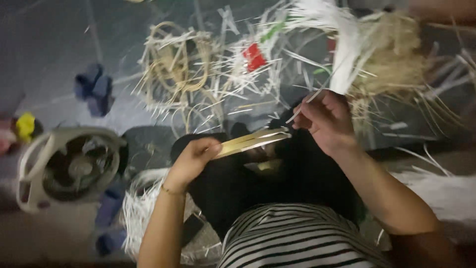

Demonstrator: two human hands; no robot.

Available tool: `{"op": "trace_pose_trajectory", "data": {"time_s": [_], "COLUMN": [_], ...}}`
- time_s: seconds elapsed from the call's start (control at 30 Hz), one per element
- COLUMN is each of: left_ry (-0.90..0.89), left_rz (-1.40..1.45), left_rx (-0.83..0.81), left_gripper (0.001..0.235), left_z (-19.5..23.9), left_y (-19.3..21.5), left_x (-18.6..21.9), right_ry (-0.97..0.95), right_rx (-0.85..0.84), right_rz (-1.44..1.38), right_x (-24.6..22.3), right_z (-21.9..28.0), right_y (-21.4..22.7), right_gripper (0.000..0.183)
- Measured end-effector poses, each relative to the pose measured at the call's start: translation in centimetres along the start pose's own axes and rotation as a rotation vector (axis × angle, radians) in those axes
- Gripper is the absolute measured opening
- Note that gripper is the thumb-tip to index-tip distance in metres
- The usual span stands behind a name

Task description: The recorder is assembling a curved bamboo frame using white plastic strips for binding.

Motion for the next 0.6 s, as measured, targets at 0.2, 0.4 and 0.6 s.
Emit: {"op": "trace_pose_trajectory", "data": {"time_s": [0.2,0.4,0.6], "left_ry": [-0.014,0.007,-0.233], "left_rz": [0.271,0.405,0.093], "left_rx": [-0.233,-0.32,-0.262], "left_gripper": [0.023,0.02,0.025], "left_z": [-1.8,-3.4,-1.1], "left_y": [-1.9,-3.2,-2.3], "left_x": [0.1,-1.5,3.2], "right_ry": [-0.052,0.331,0.983], "right_rx": [-0.167,-0.708,-0.841], "right_rz": [0.188,0.894,1.302], "right_x": [2.9,4.7,5.9], "right_z": [-0.9,1.3,2.5], "right_y": [-5.8,-12.9,-14.2], "right_gripper": [0.011,0.015,0.016]}}
Point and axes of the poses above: each hand's wrist, its own z-axis away from the middle knuckle, its own y-axis out of the back of the hand, x = y × z, the point moved 8 cm from there along -z, towards the middle knuckle, and after that the axes turned 2 degrees about y, right-handed, at the moved point
